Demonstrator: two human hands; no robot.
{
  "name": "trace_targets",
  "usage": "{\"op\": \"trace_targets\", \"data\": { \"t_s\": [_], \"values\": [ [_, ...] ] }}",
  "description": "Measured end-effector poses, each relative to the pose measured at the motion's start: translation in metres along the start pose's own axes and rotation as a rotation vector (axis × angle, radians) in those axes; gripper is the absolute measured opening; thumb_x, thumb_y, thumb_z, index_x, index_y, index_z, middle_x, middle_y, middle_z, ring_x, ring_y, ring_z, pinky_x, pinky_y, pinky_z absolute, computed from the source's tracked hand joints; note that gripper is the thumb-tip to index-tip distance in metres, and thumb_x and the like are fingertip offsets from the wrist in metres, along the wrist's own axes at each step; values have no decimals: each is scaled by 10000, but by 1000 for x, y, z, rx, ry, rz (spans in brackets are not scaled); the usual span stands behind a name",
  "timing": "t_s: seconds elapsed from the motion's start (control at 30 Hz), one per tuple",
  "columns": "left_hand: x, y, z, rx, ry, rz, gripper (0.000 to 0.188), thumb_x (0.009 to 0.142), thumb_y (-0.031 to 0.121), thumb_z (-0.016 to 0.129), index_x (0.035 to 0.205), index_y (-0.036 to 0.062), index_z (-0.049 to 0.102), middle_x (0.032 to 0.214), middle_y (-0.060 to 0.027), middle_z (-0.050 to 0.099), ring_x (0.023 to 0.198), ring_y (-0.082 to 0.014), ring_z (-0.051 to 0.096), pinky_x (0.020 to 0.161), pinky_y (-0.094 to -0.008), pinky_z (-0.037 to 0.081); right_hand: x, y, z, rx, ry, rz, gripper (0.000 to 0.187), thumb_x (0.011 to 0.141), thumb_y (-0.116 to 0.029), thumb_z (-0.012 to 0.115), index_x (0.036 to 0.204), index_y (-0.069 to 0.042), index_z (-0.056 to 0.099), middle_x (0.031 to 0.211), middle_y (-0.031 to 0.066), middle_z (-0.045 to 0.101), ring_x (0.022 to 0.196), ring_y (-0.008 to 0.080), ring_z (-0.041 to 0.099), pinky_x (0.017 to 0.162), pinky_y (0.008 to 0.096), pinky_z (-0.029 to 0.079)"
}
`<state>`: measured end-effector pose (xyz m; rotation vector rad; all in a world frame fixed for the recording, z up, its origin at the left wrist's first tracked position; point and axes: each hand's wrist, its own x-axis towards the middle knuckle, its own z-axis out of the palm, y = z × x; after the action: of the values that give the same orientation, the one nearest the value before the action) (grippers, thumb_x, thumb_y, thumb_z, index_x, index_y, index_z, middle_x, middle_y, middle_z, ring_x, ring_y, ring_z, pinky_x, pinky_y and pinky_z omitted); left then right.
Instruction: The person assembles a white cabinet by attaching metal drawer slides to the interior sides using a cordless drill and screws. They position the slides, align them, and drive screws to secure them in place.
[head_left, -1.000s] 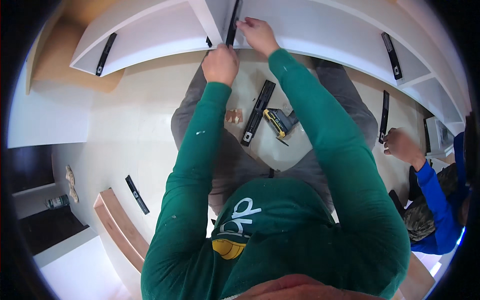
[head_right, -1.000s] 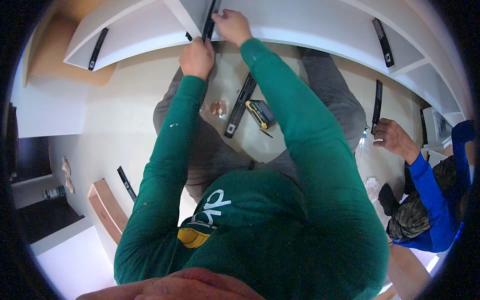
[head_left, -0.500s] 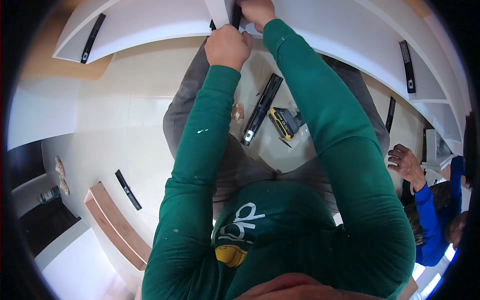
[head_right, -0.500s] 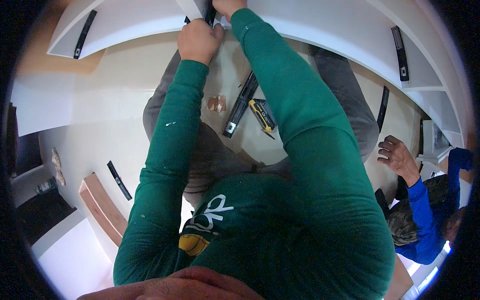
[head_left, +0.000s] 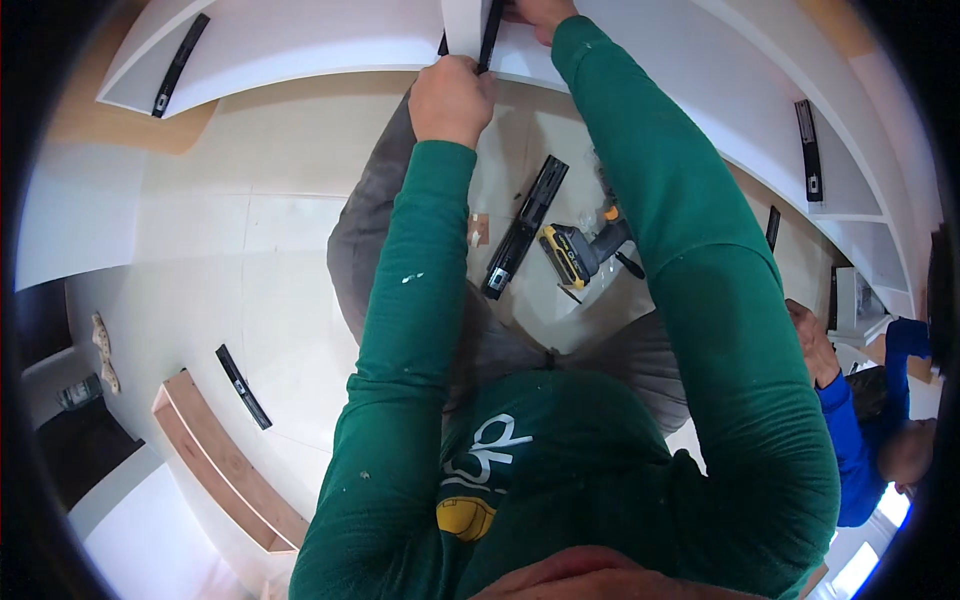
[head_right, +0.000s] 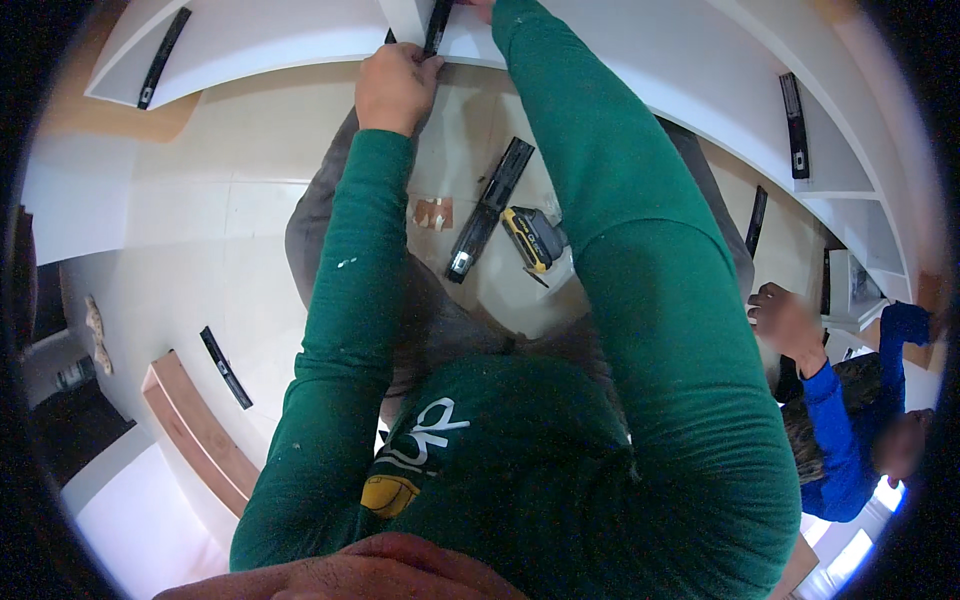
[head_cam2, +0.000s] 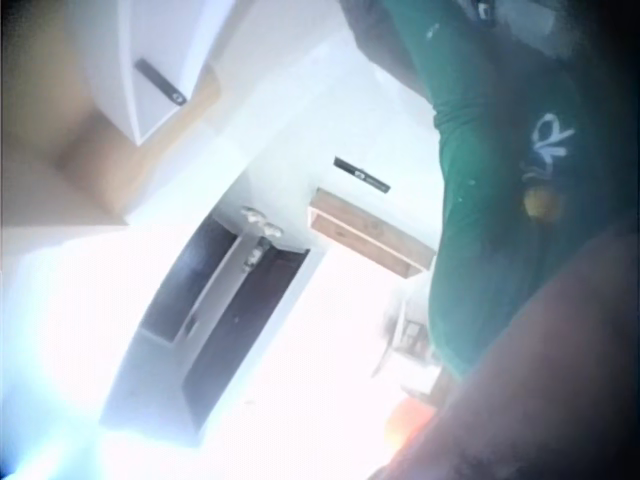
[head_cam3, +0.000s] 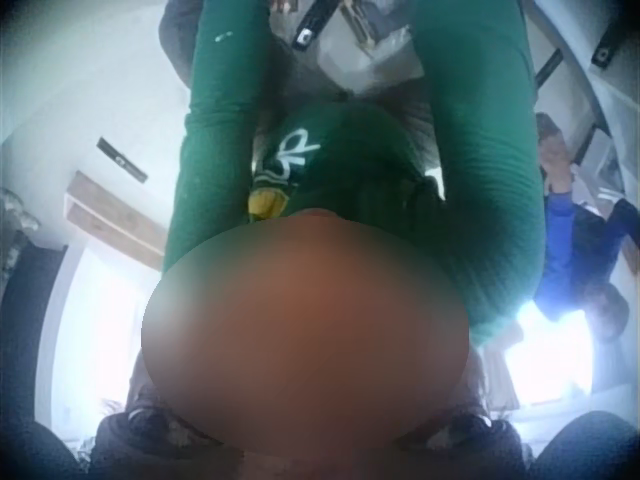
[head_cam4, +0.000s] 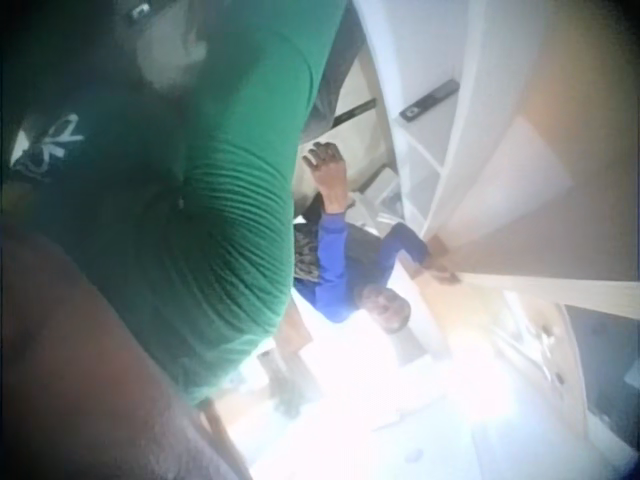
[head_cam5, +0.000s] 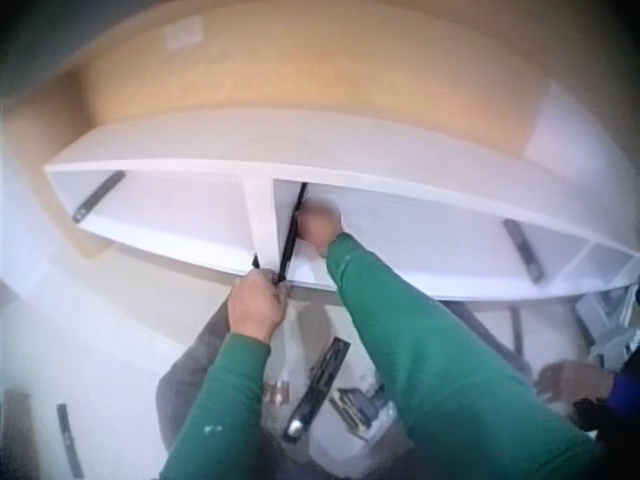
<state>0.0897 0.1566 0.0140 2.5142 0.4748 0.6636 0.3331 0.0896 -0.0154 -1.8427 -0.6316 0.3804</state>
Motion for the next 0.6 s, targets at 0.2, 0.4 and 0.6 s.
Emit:
{"op": "trace_targets", "data": {
  "t_s": [0.2,0.4,0.6],
  "values": [
    [3,-9,-3,19,0,-38,300,839,390,774,829,90,781,755,-175,710,760,-390,701,701,-467,567,-10,-19,18,407,159,126,179,962,-164,629,956,-12,722,862,161,722,743,271,713,672,395,579],
    [11,-5,0,90,4,-7,350,822,444,789,815,94,778,739,-151,714,735,-370,704,679,-449,567,-4,-13,8,-16,164,-38,213,965,-154,630,1027,29,720,834,184,728,723,261,700,638,364,570],
    [4,-2,-5,-3,-19,-24,351,798,418,822,847,73,774,740,-135,724,736,-343,713,688,-424,567,-24,-28,6,439,305,77,223,890,-102,729,1057,45,719,842,152,732,721,205,702,621,336,578]
  ]
}}
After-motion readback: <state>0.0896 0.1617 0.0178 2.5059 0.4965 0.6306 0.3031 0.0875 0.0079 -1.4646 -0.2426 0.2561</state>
